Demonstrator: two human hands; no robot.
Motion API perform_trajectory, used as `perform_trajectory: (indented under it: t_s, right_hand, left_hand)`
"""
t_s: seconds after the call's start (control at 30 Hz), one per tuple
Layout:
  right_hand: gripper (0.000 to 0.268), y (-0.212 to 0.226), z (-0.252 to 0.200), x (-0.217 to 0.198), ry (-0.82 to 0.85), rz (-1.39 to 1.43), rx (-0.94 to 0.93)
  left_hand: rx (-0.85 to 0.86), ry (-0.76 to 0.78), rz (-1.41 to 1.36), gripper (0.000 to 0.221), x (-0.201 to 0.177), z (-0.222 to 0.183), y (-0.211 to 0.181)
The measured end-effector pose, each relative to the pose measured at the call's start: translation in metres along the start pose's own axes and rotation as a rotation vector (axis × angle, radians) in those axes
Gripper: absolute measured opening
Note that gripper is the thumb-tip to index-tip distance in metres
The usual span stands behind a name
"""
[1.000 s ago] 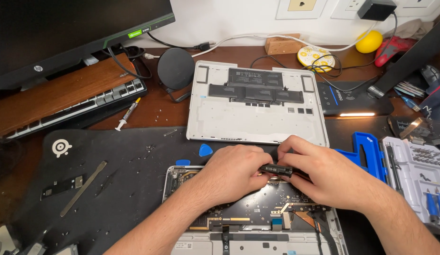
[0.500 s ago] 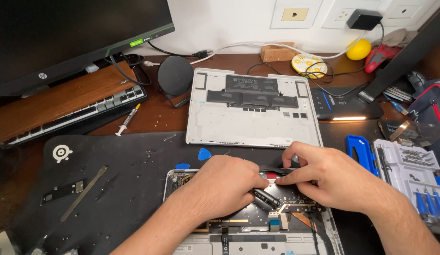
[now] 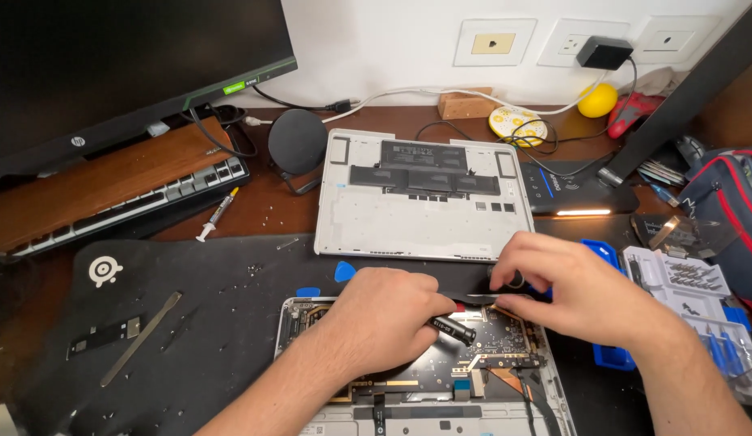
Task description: Securing screws and adjusting components on a laptop motherboard using a precision screwdriver.
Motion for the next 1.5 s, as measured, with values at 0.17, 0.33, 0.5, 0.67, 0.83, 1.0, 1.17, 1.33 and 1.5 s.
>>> perform_trajectory:
  t_s: [0.17,0.33,0.5,0.67,0.83,1.0,1.17,1.33,1.5]
  right_hand:
    - [0.005,-0.001,0.002,0.009,0.068,0.002,0.008]
    - [0.009,-0.003,0.004,0.014,0.081,-0.082,0.093]
    - [0.015,0.007,0.003,0.015,0.072,-0.030,-0.004]
    - [0.018,0.003,0.002,0.018,0.041,-0.070,-0.062]
    - [0.016,0.003,0.001,0.016,0.035,-0.115,-0.025]
    - [0.009,0.001,0.001,0.018,0.007,-0.126,-0.107]
    - [0.005,0.004,0.001,0.019,0.029,-0.093,-0.079]
    - [0.003,0.004,0.002,0.020,0.035,-0.087,-0.080]
    - [0.011,0.006,0.002,0.020,0.069,-0.078,-0.081]
  left_hand:
    - [0.004,-0.071,0.061,0.025,0.006,0.001,0.002]
    - [-0.017,-0.140,0.145,0.025,0.015,0.001,0.006]
    - [0.012,-0.182,0.018,0.033,0.010,0.001,-0.001]
    - [0.047,-0.212,-0.022,0.052,0.019,0.002,-0.002]
    - [0.044,-0.185,-0.029,0.049,0.019,0.003,0.000]
    - [0.020,-0.124,-0.035,0.046,0.014,0.004,-0.002]
    - [0.010,-0.195,-0.074,0.038,0.021,0.005,-0.001]
    - [0.000,-0.306,-0.135,0.030,0.027,0.008,-0.002]
    - [-0.077,-0.257,-0.189,0.028,0.030,0.014,-0.002]
Point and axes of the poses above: each hand's wrist, its own z-axis towards the middle knuckle, its own x-axis out of the palm, y = z × x, the point moved 1 cm from there along z, towards the middle knuckle, and after that the axes turned 3 degrees about -y, right-handed, at the moved point
